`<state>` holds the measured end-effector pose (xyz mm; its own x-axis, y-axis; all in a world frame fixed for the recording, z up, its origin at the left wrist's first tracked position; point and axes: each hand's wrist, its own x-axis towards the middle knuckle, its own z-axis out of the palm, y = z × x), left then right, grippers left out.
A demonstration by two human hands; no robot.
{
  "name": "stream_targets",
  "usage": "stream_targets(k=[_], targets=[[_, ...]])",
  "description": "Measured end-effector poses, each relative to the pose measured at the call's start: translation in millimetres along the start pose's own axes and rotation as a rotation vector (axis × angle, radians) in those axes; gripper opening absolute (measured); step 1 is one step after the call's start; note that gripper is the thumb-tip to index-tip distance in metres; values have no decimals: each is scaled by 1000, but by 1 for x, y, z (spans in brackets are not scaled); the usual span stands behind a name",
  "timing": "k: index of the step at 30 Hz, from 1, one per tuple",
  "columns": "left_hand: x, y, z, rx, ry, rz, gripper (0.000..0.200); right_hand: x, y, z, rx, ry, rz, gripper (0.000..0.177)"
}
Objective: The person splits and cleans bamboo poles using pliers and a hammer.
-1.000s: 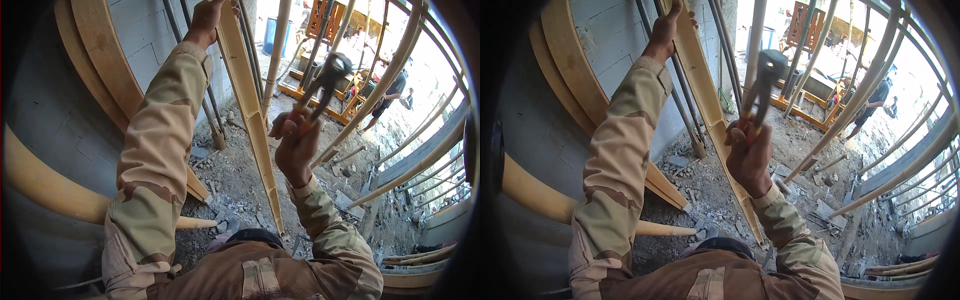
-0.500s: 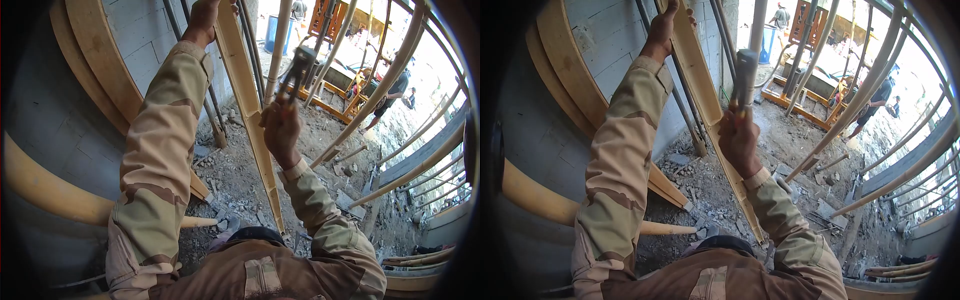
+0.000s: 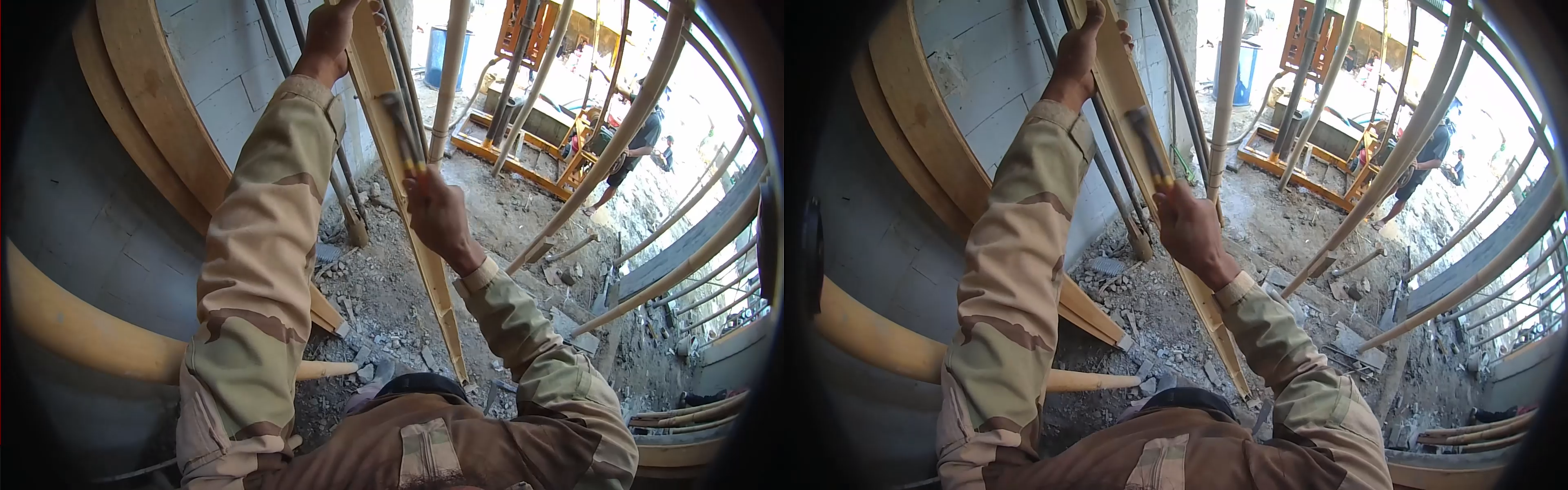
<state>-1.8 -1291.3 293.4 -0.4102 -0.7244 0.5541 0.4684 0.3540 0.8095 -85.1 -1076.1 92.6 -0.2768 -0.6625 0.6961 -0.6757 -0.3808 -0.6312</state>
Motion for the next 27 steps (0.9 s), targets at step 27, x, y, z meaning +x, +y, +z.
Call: stream_targets(k=[27], targets=[[4, -5, 2, -5, 11, 8, 85, 15, -58, -24, 241, 321, 171, 17]])
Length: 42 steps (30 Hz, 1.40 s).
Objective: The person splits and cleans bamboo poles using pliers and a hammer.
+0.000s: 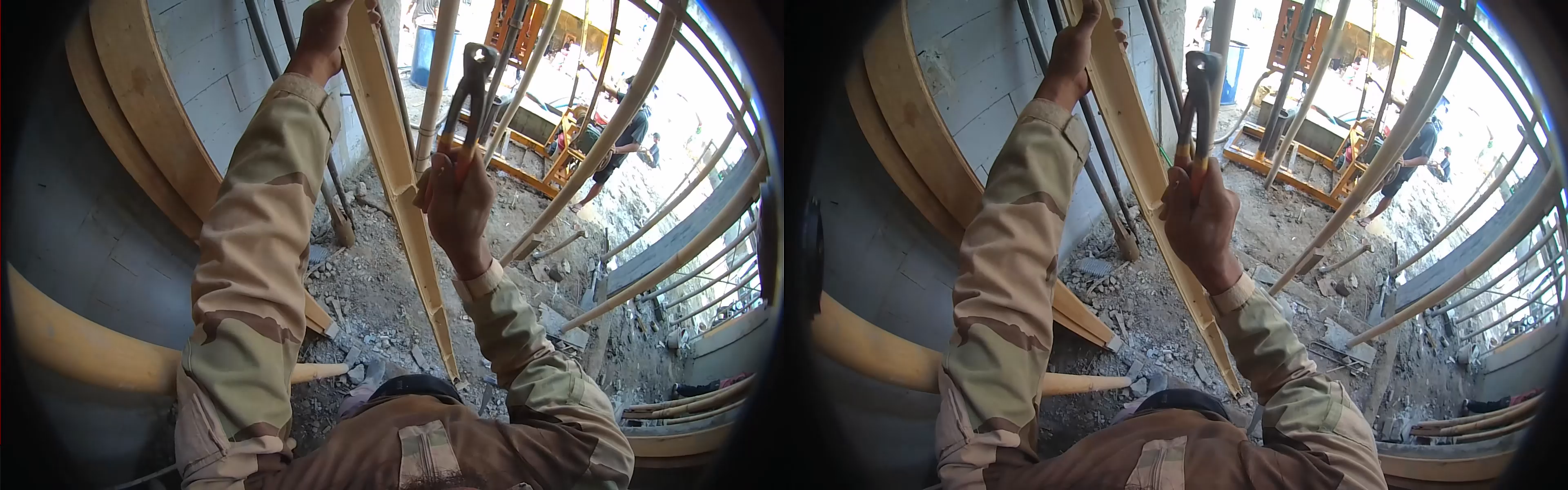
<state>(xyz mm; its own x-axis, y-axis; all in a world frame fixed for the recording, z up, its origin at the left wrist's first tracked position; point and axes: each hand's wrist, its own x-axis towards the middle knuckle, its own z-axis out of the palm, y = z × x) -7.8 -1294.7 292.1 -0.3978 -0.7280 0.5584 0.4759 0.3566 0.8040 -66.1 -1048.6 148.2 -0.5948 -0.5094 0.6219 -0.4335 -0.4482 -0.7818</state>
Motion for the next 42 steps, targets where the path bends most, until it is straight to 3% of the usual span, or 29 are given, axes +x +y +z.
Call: stream_targets(k=[3, 4, 5, 8, 11, 12, 13, 14, 15, 17, 19, 20, 21, 23, 24, 25, 27, 31, 33, 34, 35, 37, 39, 41, 42], targets=[[1, 0, -1, -45, -37, -38, 84, 2, 34, 0, -249, -83, -120, 15], [-5, 8, 5, 39, 17, -42, 83, 10, 43, 0, -307, -310, -75, 16], [1, 2, 0, -8, -16, -28, 83, 14, 48, 3, -400, -408, -60, 16], [0, 3, 6, -28, 1, -5, 83, 12, 42, -10, -364, -388, 19, 18], [-9, 12, 7, -82, -41, -63, 85, -11, 39, -29, -308, -229, 64, 22], [4, -5, -9, -111, -211, 107, 98, -19, 36, -37, -368, -190, 88, 25], [2, -3, -20, -96, -283, 90, 112, -30, 35, -46, -429, -149, 118, 27], [-14, -7, -29, -18, -265, 271, 117, -45, 46, -58, -405, -103, 115, 27], [-27, -19, -40, -249, -141, 161, 115, -59, 57, -69, -381, -56, 112, 27], [-84, -34, -34, -271, 309, 17, 101, -90, 77, -91, -377, 0, 131, 25], [-120, -89, -42, -378, 447, -433, 98, -119, 91, -110, -294, 54, 352, 19], [-133, -108, -44, -705, 330, -667, 97, -128, 95, -115, -304, 84, 354, 19], [-147, -107, -32, -891, 238, -689, 88, -137, 98, -121, -313, 96, 365, 17], [-141, -126, -32, -947, 176, -464, 75, -152, 95, -133, -340, 134, 384, 14], [-131, -121, -39, -956, 145, -452, 67, -158, 93, -139, -365, 116, 391, 13], [-121, -130, -57, -1187, -229, -429, 62, -164, 91, -143, -387, 90, 398, 13], [-106, -119, -53, -1199, -224, -591, 50, -179, 87, -152, -397, 103, 415, 13], [-80, -128, -50, -1203, -103, -704, 35, -201, 81, -170, -425, 120, 499, 13], [-71, -136, -47, -984, 125, -676, 25, -211, 79, -180, -443, 132, 525, 13], [-74, -140, -43, -734, 131, -554, 22, -214, 78, -186, -441, 146, 532, 13], [-78, -142, -45, -737, 121, -559, 22, -217, 79, -190, -438, 161, 537, 13], [-91, -141, -49, -422, -28, -368, 21, -226, 81, -204, -462, 156, 434, 11], [-102, -127, -35, -370, -7, -387, 22, -232, 80, -213, -438, 219, 580, 13], [-131, -107, -3, 502, 102, 328, 27, -240, 85, -219, -421, 260, 598, 13], [-125, -107, 3, 219, 175, 199, 27, -243, 85, -222, -402, 293, 615, 13]])
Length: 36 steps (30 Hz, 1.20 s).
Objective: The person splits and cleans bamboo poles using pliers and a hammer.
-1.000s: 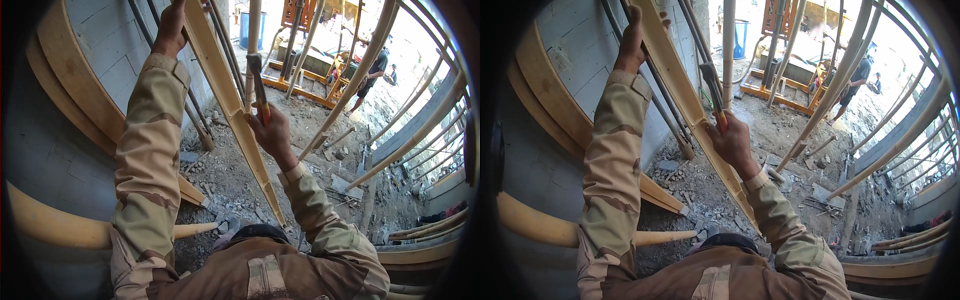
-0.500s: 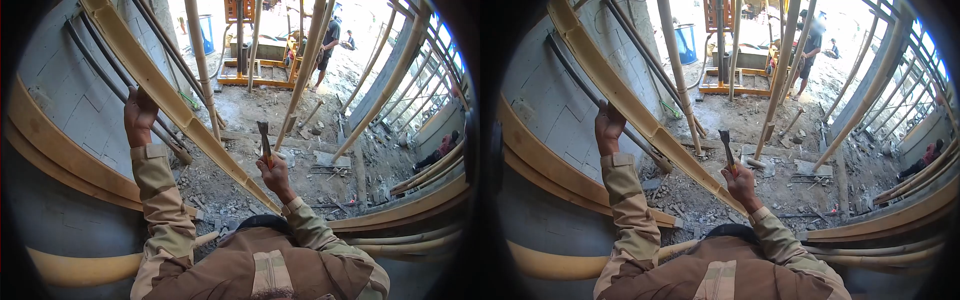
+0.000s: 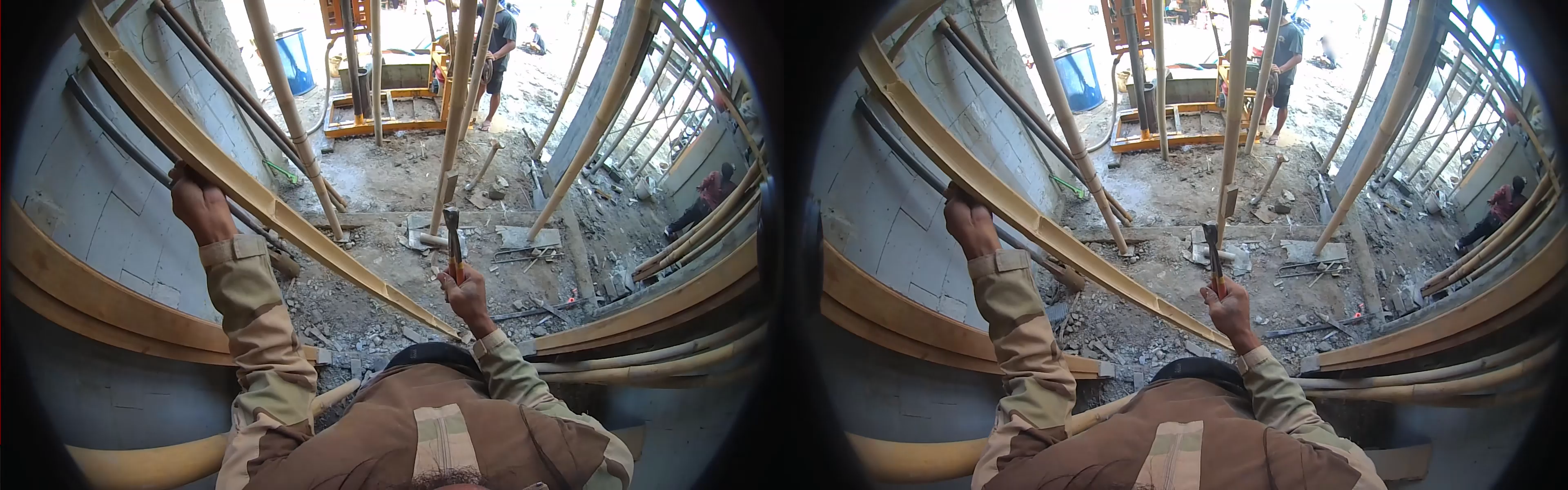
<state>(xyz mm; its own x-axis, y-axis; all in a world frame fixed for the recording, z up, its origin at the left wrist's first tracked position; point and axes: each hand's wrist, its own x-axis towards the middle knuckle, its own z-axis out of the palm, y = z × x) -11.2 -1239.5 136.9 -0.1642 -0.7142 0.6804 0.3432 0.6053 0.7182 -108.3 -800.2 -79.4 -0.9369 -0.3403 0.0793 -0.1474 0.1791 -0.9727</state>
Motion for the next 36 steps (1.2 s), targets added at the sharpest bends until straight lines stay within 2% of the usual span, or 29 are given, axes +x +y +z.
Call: stream_targets(k=[1, 3, 4, 5, 7, 9, 11, 12, 14, 15, 17, 18, 19, 21, 22, 23, 24, 26, 27, 29, 30, 31, 33, 34, 36], targets=[[4, 1, 6, -277, 121, -135, 28, -1, 1, -3, 1, 9, -3, 13], [-15, 18, 5, 218, -53, 254, 23, -4, 1, -12, 4, 26, 45, 12], [-6, 2, -2, 61, -93, 197, 26, -5, 3, -17, 0, 28, 43, 12], [-5, -7, -4, 59, -89, 199, 26, -5, 9, -22, -2, 49, 35, 13], [-2, -5, -4, 64, -69, 68, 31, -2, 9, -22, 0, 64, 27, 14], [-15, 11, 4, 479, -4, 396, 27, 1, 8, -23, 60, 27, 94, 12], [-21, 10, 15, 557, 141, 255, 30, -3, -8, -24, 120, 16, 137, 12], [-21, 7, 17, 551, 145, 259, 30, -4, -14, -22, 187, 16, 184, 13], [-24, -5, 16, -240, 57, 74, 30, -3, -13, -26, 182, -14, 164, 13], [-16, -21, 5, -227, 8, -2, 30, -4, -9, -28, 187, -42, 157, 13], [-15, -24, -2, -199, -44, -28, 32, -5, -6, -27, 185, -4, 187, 17], [-23, -7, 5, -119, -36, 103, 32, -7, -7, -25, 180, -15, 209, 17], [-26, 2, 16, -123, -51, 96, 32, -8, -10, -22, 172, -30, 230, 18], [-32, 22, 36, 441, 309, 409, 24, -12, -17, -19, 169, -47, 273, 18], [-36, 37, 42, 699, 333, 517, 28, -13, -21, -18, 238, -64, 320, 17], [-36, 35, 49, 691, 329, 514, 28, -14, -23, -19, 306, -79, 364, 17], [-34, 33, 60, 286, 425, 399, 29, -13, -22, -22, 297, -110, 370, 18], [-41, 72, 79, -367, 512, 93, 36, -14, -13, -26, 305, -92, 370, 19], [-41, 71, 82, -368, 500, 89, 36, -15, -9, -28, 313, -86, 372, 20], [-44, 61, 78, 118, 499, 420, 38, -12, 1, -32, 299, -41, 382, 19], [-43, 56, 66, 307, 407, 455, 32, -14, 8, -34, 278, -9, 388, 19], [-44, 63, 63, 336, 366, 438, 32, -13, 17, -37, 294, 5, 395, 21], [-50, 71, 62, -285, 371, 95, 30, -14, 19, -47, 222, 49, 435, 24], [-47, 46, 40, -231, 283, 69, 26, -12, 40, -55, 198, 59, 440, 27], [-10, -8, -10, -569, 223, -231, 22, -13, 68, -66, 188, 66, 415, 28]])
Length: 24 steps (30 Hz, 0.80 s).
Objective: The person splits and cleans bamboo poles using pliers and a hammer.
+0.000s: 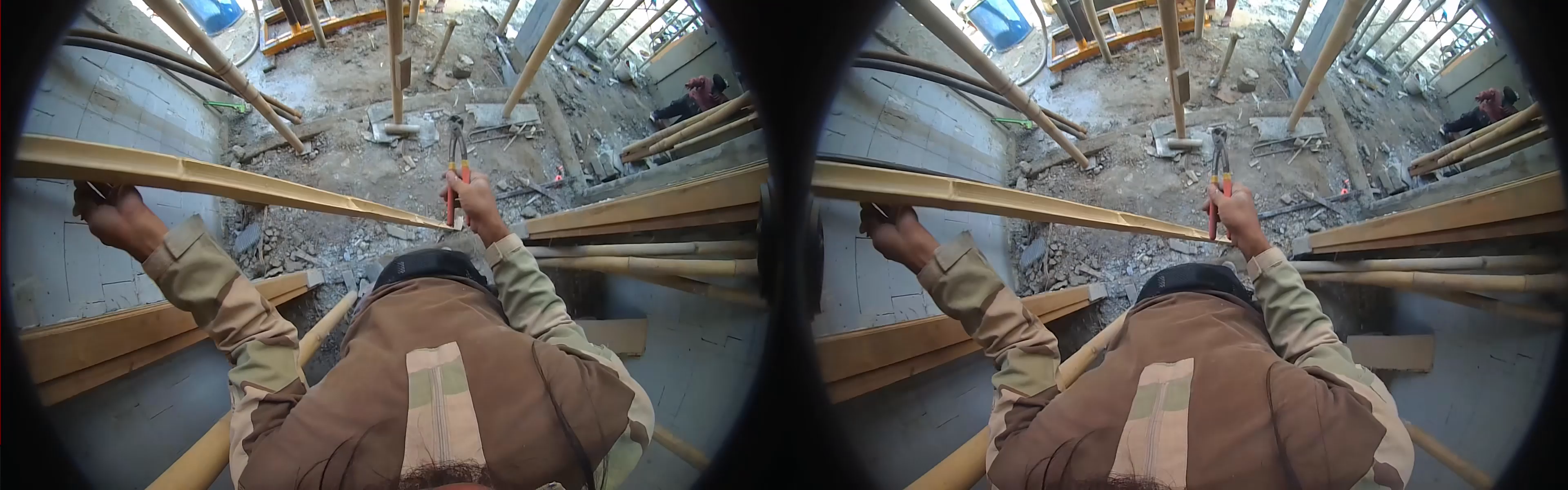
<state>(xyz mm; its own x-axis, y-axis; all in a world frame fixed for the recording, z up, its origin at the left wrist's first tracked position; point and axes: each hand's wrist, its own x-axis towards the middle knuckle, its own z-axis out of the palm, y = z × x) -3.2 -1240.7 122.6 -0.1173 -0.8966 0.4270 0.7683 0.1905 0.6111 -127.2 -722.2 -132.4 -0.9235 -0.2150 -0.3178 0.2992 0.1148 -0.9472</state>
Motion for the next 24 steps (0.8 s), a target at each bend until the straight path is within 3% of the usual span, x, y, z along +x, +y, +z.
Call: stream_targets(k=[1, 2, 3, 4, 5, 7, 8, 10, 12, 13, 15, 18, 19, 21, 24], targets=[[11, -7, -23, 63, -45, -55, 23, 2, 2, -3, 7, 3, 25, 28], [-1, -3, -18, 269, -80, 10, 27, -3, 1, -7, -18, 20, 91, 26], [-13, 3, -12, 474, -118, 82, 32, -7, 3, -9, -43, 32, 154, 25], [-19, 3, -17, 780, -247, 274, 40, -7, 12, -10, -42, -1, 169, 23], [-6, 5, -17, 406, -105, 33, 60, -7, 23, -6, -33, -5, 188, 23], [-28, 16, 0, 99, -90, -257, 83, -9, 52, 7, 65, -96, 325, 22], [-72, 12, 29, 252, -119, -206, 107, -8, 76, 14, 54, -187, 349, 21], [-132, -20, 24, 479, -85, -160, 121, -19, 89, 31, 98, -288, 437, 17], [-174, -63, -34, 534, -222, -259, 115, -22, 111, 45, 83, -365, 431, 12], [-194, -77, -70, 582, -475, -315, 116, -25, 115, 53, 93, -395, 452, 10], [-230, -97, -69, 580, -428, -355, 118, -25, 122, 64, 215, -391, 581, 10], [-228, -109, -49, 409, -311, -386, 108, -27, 109, 68, 398, -405, 743, 12], [-224, -109, -52, 395, -306, -385, 108, -24, 103, 68, 467, -438, 792, 15], [-205, -105, -65, 224, -379, -562, 101, -23, 99, 73, 474, -418, 827, 17], [-206, -107, -72, 114, -355, -572, 84, -21, 104, 81, 491, -372, 921, 20]])
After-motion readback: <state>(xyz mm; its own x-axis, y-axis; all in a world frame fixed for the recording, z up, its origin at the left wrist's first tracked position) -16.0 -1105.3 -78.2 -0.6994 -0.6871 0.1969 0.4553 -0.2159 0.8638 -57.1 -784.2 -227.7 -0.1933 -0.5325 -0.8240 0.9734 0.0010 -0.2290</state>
